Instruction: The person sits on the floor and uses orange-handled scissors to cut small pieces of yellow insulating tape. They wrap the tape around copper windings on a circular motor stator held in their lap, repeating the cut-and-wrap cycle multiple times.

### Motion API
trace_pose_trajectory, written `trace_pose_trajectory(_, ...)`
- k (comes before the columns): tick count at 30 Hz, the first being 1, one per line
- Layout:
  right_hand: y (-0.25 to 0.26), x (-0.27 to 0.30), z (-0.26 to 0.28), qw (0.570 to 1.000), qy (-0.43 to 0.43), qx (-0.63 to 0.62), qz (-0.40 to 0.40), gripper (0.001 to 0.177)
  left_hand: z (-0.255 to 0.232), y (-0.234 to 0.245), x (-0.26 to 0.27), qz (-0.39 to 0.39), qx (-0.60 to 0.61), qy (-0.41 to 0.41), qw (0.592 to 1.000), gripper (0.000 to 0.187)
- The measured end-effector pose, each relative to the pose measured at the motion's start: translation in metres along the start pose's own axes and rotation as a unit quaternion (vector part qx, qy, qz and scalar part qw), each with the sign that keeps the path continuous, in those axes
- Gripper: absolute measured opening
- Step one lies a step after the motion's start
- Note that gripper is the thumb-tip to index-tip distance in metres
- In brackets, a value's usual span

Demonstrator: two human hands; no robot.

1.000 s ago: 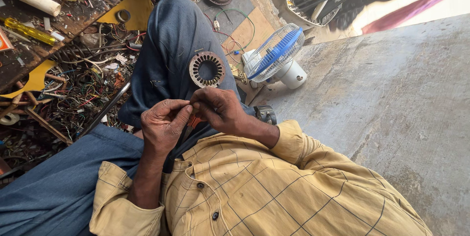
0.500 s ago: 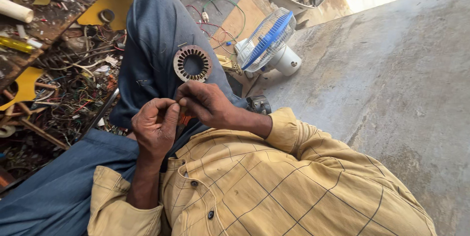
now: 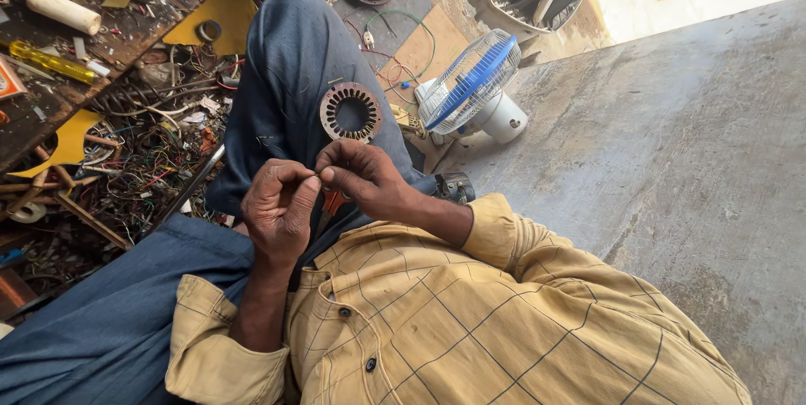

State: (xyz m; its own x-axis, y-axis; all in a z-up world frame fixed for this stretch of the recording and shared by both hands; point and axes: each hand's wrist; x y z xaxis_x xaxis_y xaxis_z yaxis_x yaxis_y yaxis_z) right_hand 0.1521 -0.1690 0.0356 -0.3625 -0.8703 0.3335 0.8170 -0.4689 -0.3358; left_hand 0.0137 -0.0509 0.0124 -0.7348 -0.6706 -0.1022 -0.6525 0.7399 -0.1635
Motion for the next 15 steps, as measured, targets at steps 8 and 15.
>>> trace_pose_trajectory(8,0.01,-0.003,0.009,0.996,-0.049,-0.066,0.026,0.017,0.016,0.005,0.001,0.055,0.157,0.094,0.982,0.007)
trace_pose_trajectory(15,0.011,-0.009,-0.003,0.996,0.013,0.069,0.05,0.018,0.025,0.003,0.005,0.032,0.049,0.11,0.992,0.006)
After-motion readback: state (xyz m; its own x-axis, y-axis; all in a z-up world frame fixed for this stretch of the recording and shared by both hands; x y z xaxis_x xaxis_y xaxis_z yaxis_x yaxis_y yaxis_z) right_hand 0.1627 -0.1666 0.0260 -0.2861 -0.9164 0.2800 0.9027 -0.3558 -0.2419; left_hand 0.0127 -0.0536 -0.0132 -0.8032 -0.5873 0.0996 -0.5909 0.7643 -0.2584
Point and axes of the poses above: each hand's wrist, its own x-axis away from the middle knuckle, its own y-axis out of the back of the hand, z = x × y, and after that the axes turned 6 degrees about -x, right-handed
